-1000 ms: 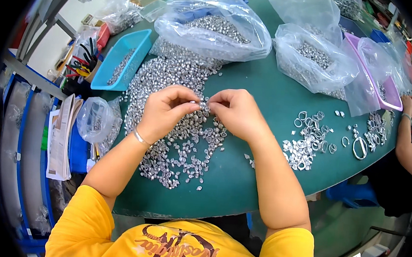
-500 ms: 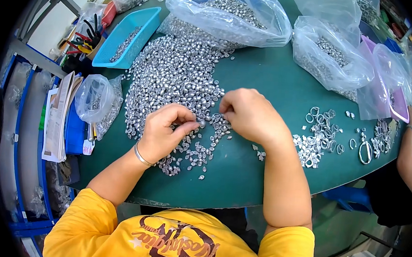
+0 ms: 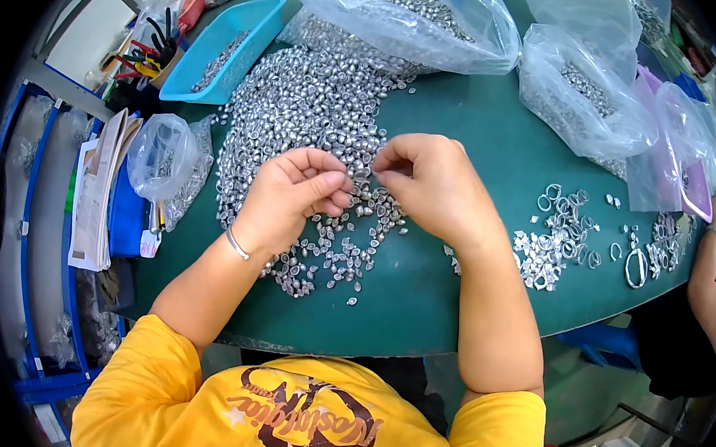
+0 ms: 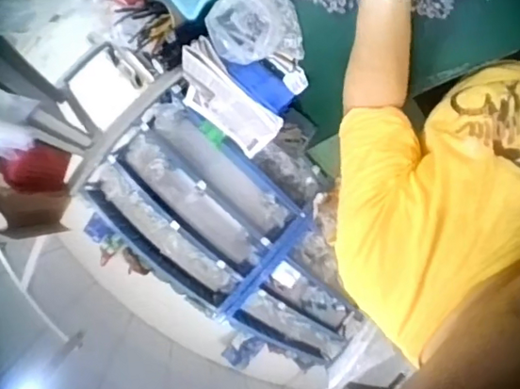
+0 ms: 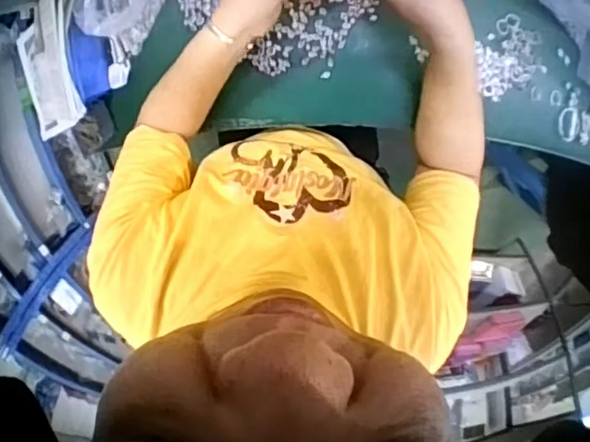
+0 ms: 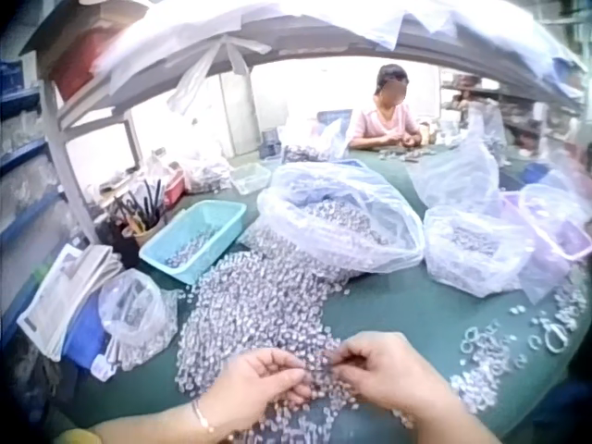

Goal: The person sorts small metal teardrop-shaped components by hand, picking them up from a pile on the workbench and placing them into a small pile in their other hand.

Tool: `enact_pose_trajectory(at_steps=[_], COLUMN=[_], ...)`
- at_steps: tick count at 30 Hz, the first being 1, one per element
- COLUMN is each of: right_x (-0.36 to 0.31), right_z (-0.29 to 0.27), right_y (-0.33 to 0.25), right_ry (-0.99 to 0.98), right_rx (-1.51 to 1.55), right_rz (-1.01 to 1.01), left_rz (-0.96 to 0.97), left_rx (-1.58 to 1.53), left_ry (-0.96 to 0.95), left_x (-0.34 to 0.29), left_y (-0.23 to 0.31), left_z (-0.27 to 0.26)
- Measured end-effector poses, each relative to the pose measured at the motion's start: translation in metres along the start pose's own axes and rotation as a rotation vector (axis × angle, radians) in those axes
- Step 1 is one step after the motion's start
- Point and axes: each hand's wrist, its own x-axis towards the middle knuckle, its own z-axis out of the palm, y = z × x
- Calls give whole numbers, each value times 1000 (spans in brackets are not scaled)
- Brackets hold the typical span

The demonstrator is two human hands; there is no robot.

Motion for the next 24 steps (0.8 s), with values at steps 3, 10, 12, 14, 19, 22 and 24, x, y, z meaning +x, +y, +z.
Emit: enact_pose_trajectory(at_steps=[3,10,12,14,19,22,24], right_x=[-4,-6,-5,-3,-5,-5,-7], right_z=[-7,3,5,3,4,5,8], right_y=[7,14,12,7,6,3,0], right_ry=[-71,-133,-122,-111,-142,-95,-74], right_rx=[-359,-605,-553,-445,-450,-367,-367], right_rz=[-52,-82,-78,-59,-135,-250,-275], left_rz=[-115,336,515,585,570,640,609], left_rx=[-204,829,1065,1173,1123,1144,1131], left_ry=[-6,-44,-170,-161,-156,-113,-61], left_x=[1,2,-1,-3,-12,-20,-32], left_y=[4,-9,-13,-20,-16,-9,-7], left_z=[-12,-8,-6,-5,-14,-26,-30])
